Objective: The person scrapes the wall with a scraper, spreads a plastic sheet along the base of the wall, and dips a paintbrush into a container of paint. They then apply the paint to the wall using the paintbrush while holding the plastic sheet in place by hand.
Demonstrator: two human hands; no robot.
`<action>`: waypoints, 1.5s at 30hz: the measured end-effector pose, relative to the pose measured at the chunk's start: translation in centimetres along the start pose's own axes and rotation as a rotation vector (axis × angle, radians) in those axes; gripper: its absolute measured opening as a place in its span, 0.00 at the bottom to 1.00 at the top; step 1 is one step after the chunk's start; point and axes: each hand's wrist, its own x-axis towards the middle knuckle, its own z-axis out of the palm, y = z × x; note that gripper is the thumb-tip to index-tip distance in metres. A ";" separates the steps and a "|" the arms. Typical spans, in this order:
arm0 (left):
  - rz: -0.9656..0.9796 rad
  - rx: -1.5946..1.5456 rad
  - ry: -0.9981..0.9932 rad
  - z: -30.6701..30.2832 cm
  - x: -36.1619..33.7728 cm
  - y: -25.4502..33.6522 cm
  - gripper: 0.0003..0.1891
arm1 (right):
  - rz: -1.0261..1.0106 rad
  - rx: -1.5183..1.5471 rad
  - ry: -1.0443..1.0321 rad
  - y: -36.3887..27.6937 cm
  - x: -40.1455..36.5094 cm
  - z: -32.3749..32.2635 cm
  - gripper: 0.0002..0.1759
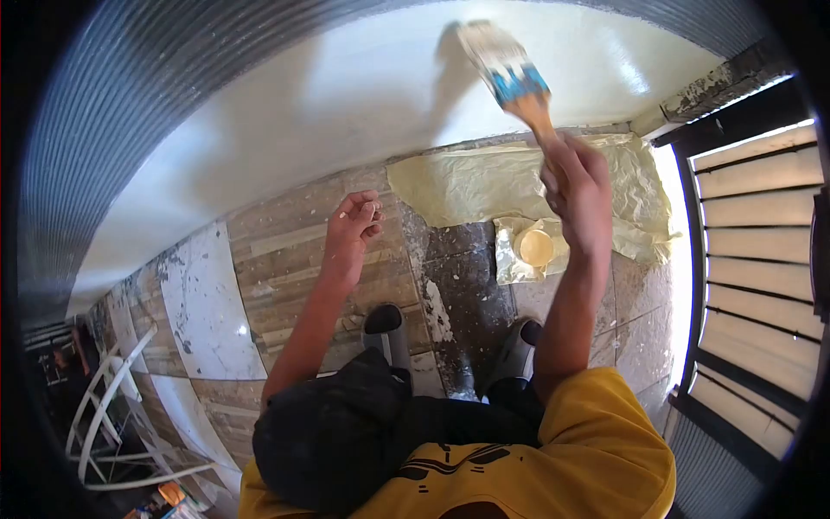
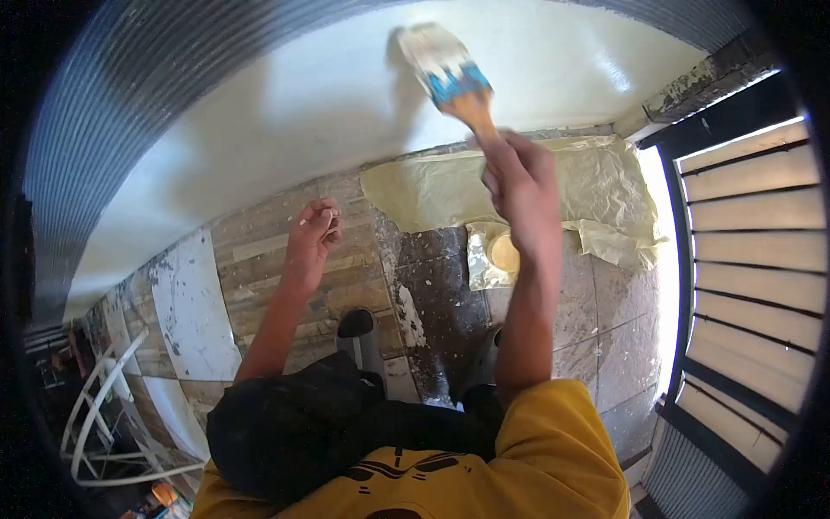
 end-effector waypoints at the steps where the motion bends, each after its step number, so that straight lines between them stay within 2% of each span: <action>1: -0.003 -0.006 -0.014 -0.4 0.5 -0.3 0.12 | -0.004 -0.008 0.013 0.8 -0.6 -0.8 0.17; 3: 0.034 0.084 0.047 -0.9 0.9 -1.2 0.11 | 0.139 -0.175 0.006 3.8 -0.8 -1.8 0.17; 6: -0.035 0.192 0.048 -1.9 -0.2 -3.5 0.12 | 0.211 -0.343 0.027 11.4 2.2 -1.5 0.18; 8: -0.094 0.205 0.024 -3.5 -1.4 -6.4 0.12 | 0.203 -0.496 0.074 18.8 6.0 -1.2 0.19; 10: -0.137 0.236 -0.017 -4.9 -2.8 -8.3 0.13 | 0.241 -0.567 0.076 21.5 9.1 0.8 0.20; 11: -0.168 0.249 0.007 -5.3 -3.2 -8.8 0.13 | 0.218 -0.509 0.110 22.1 10.5 1.8 0.18; 13: -0.195 0.278 0.005 -6.2 -3.9 -8.6 0.13 | 0.190 -0.438 0.172 22.0 12.4 3.7 0.17; 15: -0.165 0.280 0.092 -6.6 -4.2 -8.4 0.11 | 0.057 -0.545 0.185 20.3 13.1 4.6 0.17; 16: -0.168 0.282 0.058 -6.8 -4.0 -8.4 0.11 | 0.059 -0.548 0.219 19.4 12.7 4.8 0.17; 19: -0.163 0.305 0.056 -7.0 -3.6 -8.7 0.11 | -0.022 -0.507 0.220 13.6 9.0 6.0 0.18; 22: -0.226 0.340 -0.001 -6.5 -3.0 -9.0 0.13 | -0.108 -0.342 0.177 7.2 5.2 6.5 0.20; 24: -0.221 0.312 0.017 -5.3 -2.8 -9.3 0.11 | -0.126 -0.087 0.134 3.9 2.4 5.9 0.19; 27: -0.211 0.307 -0.024 -4.4 -2.4 -9.5 0.11 | -0.095 -0.114 0.094 1.9 -0.6 2.3 0.19; 28: -0.211 0.310 -0.027 -4.1 -2.4 -9.6 0.11 | -0.096 -0.112 0.098 2.7 -0.8 0.7 0.19; 31: -0.201 0.314 -0.060 -4.2 -2.6 -10.0 0.10 | 0.083 -0.295 0.156 10.1 1.1 -3.4 0.18; 34: -0.241 0.353 -0.075 -4.7 -3.7 -10.8 0.12 | 0.213 -0.393 0.227 18.7 6.3 -4.8 0.17; 36: -0.250 0.347 -0.035 -4.5 -4.4 -10.8 0.10 | 0.269 -0.373 0.240 21.8 10.3 -4.9 0.19; 40: -0.255 0.350 -0.011 -5.2 -5.2 -10.7 0.10 | 0.132 -0.311 0.325 18.9 14.6 -2.6 0.15; 43: -0.235 0.324 0.014 -5.4 -5.2 -10.7 0.10 | 0.089 -0.484 0.353 13.9 13.8 -2.5 0.15; 45: -0.248 0.339 -0.001 -5.2 -5.2 -10.6 0.12 | 0.000 -0.290 0.256 10.4 11.3 -2.6 0.18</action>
